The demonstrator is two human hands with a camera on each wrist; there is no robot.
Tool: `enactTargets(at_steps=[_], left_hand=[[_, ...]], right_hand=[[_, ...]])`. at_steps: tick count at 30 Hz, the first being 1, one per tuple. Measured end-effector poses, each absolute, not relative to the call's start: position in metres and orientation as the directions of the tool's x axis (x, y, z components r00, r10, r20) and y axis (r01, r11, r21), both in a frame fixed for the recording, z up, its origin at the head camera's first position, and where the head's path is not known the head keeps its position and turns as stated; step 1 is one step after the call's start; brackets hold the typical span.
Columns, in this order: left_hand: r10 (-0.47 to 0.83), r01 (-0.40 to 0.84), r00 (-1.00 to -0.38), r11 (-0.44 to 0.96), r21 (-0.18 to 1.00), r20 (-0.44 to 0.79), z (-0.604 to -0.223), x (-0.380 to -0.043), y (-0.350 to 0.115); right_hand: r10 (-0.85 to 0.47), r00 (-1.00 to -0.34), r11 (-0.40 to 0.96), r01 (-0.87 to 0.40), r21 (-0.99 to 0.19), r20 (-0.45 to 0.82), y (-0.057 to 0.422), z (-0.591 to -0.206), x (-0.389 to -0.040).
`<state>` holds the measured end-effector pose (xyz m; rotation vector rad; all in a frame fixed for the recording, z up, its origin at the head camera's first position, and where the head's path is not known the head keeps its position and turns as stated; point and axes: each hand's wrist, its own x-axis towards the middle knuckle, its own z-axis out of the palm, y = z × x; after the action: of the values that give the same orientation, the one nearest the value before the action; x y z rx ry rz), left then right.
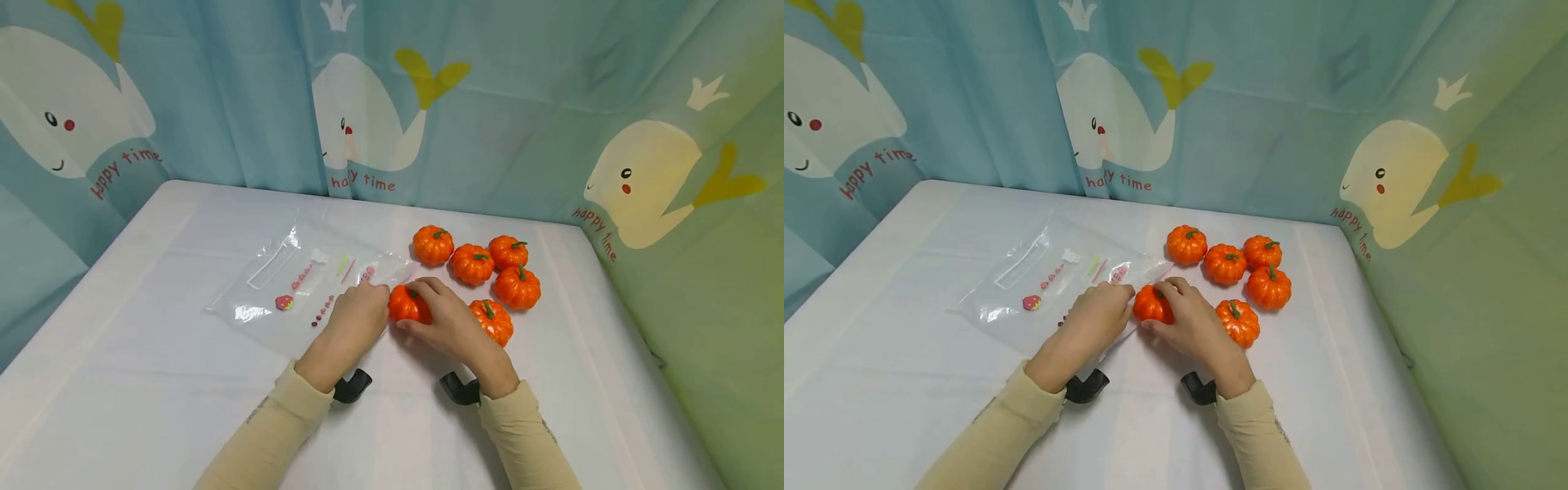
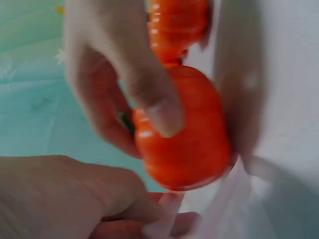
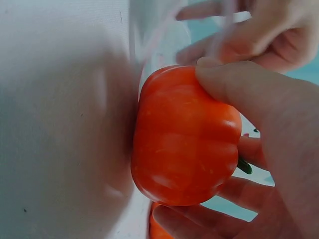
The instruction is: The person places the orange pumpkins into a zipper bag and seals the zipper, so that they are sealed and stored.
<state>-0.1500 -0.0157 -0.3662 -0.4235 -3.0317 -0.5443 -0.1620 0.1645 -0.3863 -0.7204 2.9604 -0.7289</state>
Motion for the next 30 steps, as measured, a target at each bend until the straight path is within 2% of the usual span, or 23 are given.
enactTargets(at_steps=[3,11,19,30], left_hand=[[0.283,0.290,-0.957,0.902,0.320,0.070,-0.373,-0.150,-0.015],[0.268,0.246,-0.959,0.948,0.200,-0.093,-0.377,-0.152,-0.020],[0.242,0.219,-0.970,0.919,0.329,-0.032,-0.371,-0.159,-0.022],[0.229,0.219,-0.973,0.881,0.419,0.027,-0.365,-0.158,-0.024]], right_hand=[[-0.432,-0.896,0.784,-0.428,-0.450,0.101,0.165,-0.387,-0.162],[-0.431,-0.897,0.776,-0.422,-0.468,0.095,0.166,-0.387,-0.163],[-0.431,-0.896,0.775,-0.426,-0.467,0.104,0.164,-0.389,-0.164],[-0.495,-0.856,0.661,-0.483,-0.574,0.150,0.165,-0.387,-0.166]])
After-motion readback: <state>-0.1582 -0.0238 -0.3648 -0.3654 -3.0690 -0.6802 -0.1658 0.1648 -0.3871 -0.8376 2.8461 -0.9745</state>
